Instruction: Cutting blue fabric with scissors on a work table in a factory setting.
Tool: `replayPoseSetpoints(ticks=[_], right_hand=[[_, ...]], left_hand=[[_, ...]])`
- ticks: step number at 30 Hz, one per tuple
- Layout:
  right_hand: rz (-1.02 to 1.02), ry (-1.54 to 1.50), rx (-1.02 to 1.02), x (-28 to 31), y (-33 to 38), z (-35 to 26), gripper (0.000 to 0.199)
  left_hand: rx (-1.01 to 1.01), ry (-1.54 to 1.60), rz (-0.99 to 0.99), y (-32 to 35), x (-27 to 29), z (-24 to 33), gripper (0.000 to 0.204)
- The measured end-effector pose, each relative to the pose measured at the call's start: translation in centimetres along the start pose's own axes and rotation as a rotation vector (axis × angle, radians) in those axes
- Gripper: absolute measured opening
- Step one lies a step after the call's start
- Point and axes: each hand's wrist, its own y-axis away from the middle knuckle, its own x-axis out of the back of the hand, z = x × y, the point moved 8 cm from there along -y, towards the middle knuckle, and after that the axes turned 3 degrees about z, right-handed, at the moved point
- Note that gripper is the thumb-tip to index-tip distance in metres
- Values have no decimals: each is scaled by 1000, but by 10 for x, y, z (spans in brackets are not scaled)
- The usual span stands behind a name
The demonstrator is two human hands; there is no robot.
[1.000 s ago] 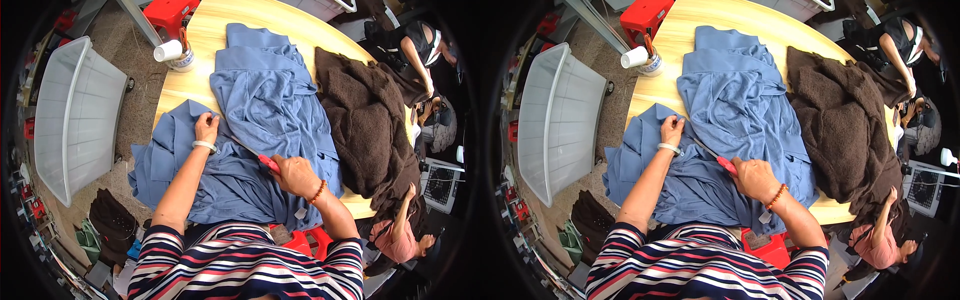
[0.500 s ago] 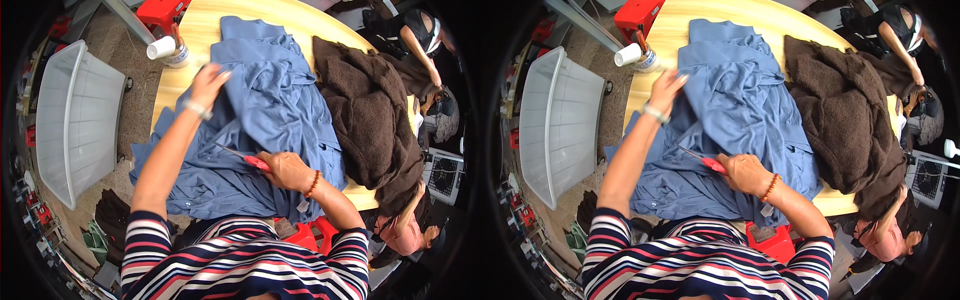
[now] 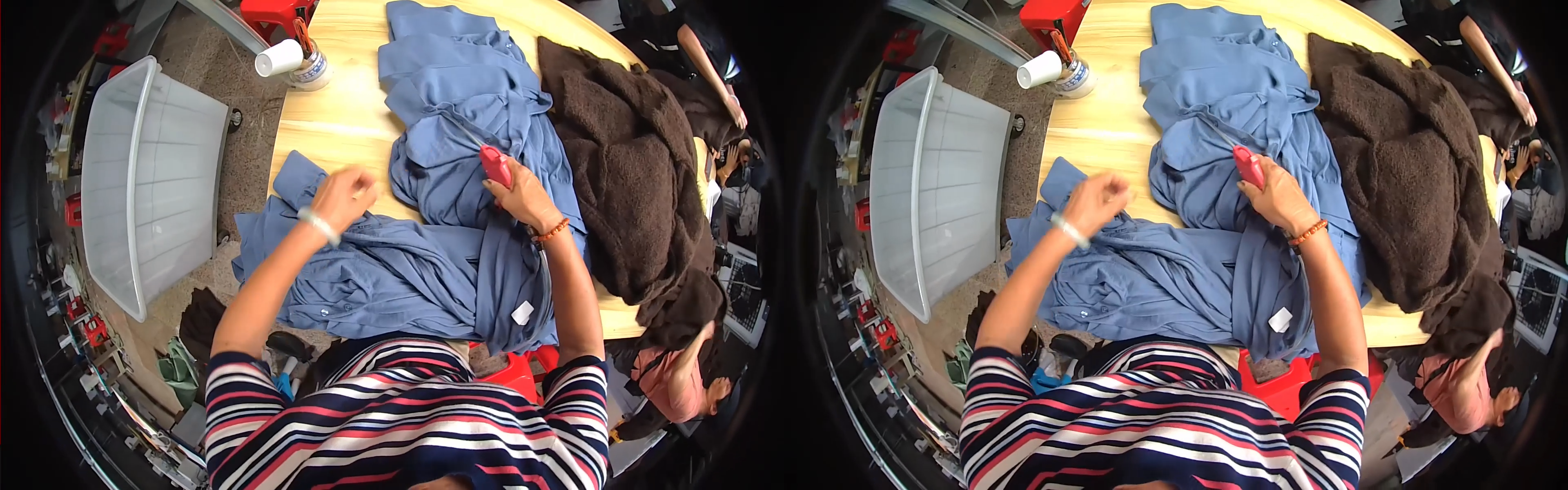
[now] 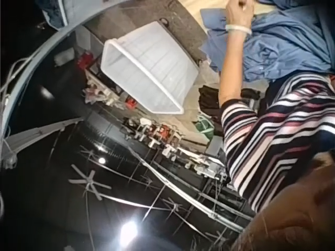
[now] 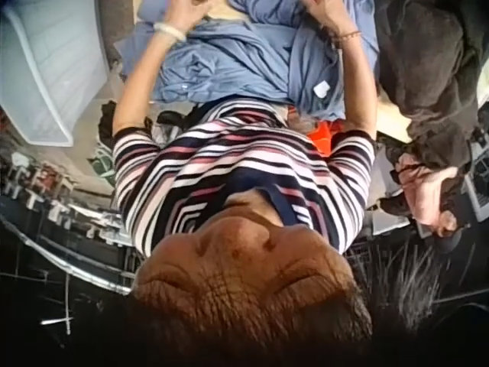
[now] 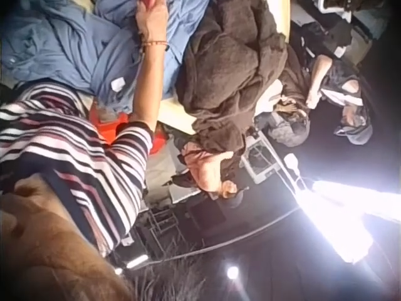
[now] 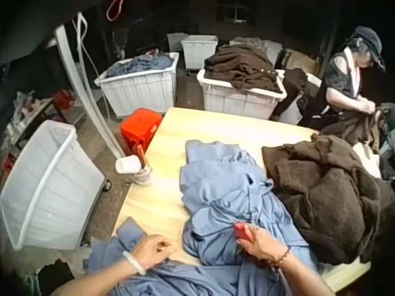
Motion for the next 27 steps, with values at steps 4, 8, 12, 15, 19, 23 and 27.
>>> replayPoseSetpoints(ticks=[4, 8, 12, 15, 19, 23, 27], right_hand=[[-42, 86, 163, 2, 21, -40, 42], [-178, 112, 331, -6, 55, -77, 44], [-297, 153, 379, -17, 79, -93, 44], [-341, 184, 348, -20, 90, -94, 44], [-321, 215, 360, -19, 95, -90, 47], [-274, 186, 384, -15, 99, -90, 49], [-279, 191, 357, -16, 104, -87, 52]], left_hand=[[69, -183, -78, 63, -10, -62, 31], [14, -376, -48, 65, 0, -44, 34], [-62, -442, -117, 65, 0, -35, 38], [-180, -413, -101, 70, -3, -21, 40], [-279, -417, 41, 75, 5, -21, 40], [-276, -444, 5, 70, 1, -32, 31], [84, -148, -303, 58, -5, -58, 24]])
